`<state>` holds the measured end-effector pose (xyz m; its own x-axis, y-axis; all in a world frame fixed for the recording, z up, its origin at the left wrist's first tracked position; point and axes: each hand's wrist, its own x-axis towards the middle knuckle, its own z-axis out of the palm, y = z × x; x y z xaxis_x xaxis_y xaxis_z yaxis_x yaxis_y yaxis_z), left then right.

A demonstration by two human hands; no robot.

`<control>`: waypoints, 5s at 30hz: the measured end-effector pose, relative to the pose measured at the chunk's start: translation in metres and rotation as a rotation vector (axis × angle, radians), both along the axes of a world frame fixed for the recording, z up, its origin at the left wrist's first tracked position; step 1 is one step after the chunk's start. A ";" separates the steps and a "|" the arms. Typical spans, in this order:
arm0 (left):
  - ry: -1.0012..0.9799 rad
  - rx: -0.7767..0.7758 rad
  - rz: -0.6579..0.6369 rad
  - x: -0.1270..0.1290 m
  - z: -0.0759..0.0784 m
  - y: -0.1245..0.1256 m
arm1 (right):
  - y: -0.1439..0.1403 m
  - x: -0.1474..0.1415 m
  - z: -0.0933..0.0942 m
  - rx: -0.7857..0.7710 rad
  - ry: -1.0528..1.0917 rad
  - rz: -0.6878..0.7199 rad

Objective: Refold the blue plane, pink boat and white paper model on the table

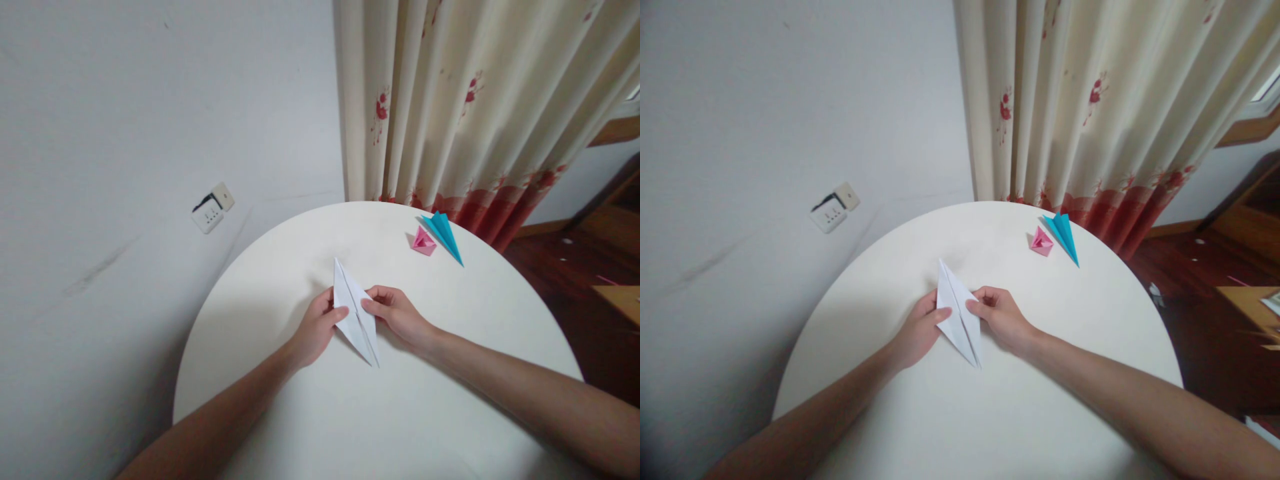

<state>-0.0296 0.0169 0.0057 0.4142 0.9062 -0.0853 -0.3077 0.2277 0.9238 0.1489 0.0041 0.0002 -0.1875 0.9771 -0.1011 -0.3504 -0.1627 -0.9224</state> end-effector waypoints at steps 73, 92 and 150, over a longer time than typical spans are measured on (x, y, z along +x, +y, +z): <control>0.307 0.334 0.262 0.001 -0.001 0.008 | 0.004 0.000 0.000 0.176 -0.112 -0.250; 0.430 0.354 0.158 0.001 -0.015 0.010 | 0.003 0.000 -0.011 0.346 -0.228 -0.170; 0.813 0.691 0.125 -0.006 -0.007 0.010 | 0.003 0.007 -0.001 0.391 -0.574 -0.026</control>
<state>-0.0354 0.0267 -0.0008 0.3652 0.8957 0.2537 0.4727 -0.4132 0.7783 0.1562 0.0069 -0.0007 -0.1853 0.9655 0.1830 0.2109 0.2210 -0.9522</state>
